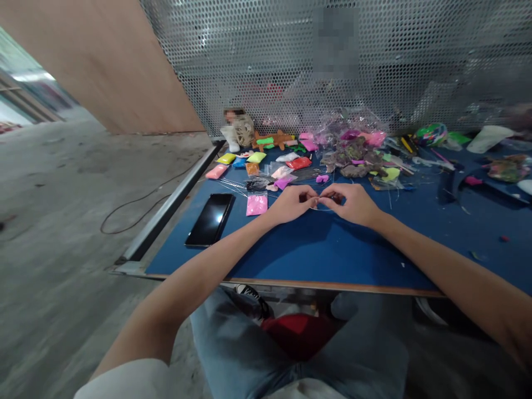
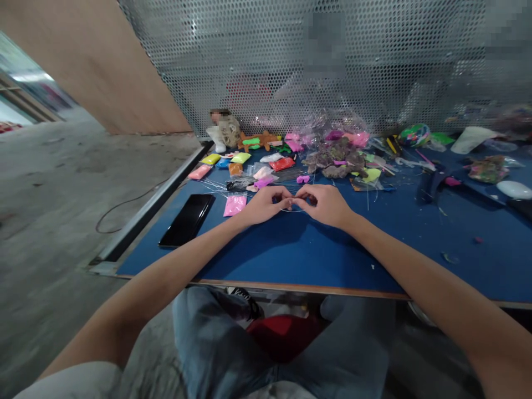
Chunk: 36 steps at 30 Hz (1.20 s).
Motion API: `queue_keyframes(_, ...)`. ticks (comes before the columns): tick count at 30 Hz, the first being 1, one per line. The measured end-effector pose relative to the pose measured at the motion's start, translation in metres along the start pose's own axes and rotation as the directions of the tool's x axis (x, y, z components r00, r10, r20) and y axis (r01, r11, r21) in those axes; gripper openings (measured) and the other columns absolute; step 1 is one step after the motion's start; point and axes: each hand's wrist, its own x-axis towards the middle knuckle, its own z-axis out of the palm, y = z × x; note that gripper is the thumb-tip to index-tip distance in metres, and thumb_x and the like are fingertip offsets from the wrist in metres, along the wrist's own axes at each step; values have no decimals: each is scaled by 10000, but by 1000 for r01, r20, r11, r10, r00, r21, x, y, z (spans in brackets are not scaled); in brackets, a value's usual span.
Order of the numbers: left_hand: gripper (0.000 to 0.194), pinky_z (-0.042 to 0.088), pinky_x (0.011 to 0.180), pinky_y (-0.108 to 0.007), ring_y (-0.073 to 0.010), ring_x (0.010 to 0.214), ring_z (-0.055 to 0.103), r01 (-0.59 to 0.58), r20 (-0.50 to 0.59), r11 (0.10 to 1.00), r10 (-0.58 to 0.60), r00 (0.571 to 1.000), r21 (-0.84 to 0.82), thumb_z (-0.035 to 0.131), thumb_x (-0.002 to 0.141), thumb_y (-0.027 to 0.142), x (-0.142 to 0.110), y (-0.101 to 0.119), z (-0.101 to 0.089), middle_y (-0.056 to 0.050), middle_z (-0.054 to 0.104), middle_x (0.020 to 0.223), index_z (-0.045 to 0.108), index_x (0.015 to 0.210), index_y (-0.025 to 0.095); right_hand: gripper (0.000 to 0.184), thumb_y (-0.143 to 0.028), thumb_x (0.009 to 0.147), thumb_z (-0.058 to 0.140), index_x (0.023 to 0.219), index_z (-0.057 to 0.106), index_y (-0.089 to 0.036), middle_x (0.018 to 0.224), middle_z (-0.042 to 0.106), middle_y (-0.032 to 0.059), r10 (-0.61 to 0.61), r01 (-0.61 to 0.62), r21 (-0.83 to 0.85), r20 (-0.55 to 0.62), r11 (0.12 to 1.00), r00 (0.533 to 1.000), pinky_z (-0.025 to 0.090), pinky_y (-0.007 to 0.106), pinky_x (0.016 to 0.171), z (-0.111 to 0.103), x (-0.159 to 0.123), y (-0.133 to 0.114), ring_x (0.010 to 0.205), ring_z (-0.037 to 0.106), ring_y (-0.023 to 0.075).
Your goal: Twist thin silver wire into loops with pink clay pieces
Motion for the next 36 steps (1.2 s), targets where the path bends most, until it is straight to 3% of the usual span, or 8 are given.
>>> queue_keyframes(13,229,445,678,-245,-129,720,638,-32,50,990,26,998,136,542,960,340,0,-4,-1,-21,730,814,675,911,160,197,-327,934,610,1011,735,-196,855,754,52,-269,278,-281,71,918,960,426,292,658,-2,-1,16,738,661,185)
queue_keyframes(16,191,429,661,-248,-144,747,654,-31,60,969,16,998,247,548,951,314,-1,-1,-3,-17,743,847,684,933,182,187,-316,948,587,1001,735,-214,877,764,45,-308,326,-314,106,892,945,423,298,661,-2,-1,15,780,677,197)
queue_keyframes(21,217,406,641,-265,-162,745,657,-10,24,905,0,1000,425,535,961,343,0,1,-5,-8,755,865,700,919,208,197,-287,974,542,988,722,-208,890,762,53,-229,224,-341,26,913,973,417,304,661,0,1,19,809,678,208)
queue_keyframes(27,241,423,649,-255,-163,794,669,-7,25,911,-4,1000,412,540,962,383,0,-2,-4,-10,757,913,709,954,212,202,-347,981,545,973,698,-215,903,743,39,-89,91,-150,18,984,996,438,297,672,3,2,20,707,624,172)
queue_keyframes(36,239,417,659,-268,-181,811,679,-53,71,851,18,997,522,539,975,398,-4,3,-3,-12,747,890,698,953,221,228,-368,989,550,974,719,-216,950,756,46,-155,164,-169,66,972,986,464,312,728,8,4,19,818,669,202)
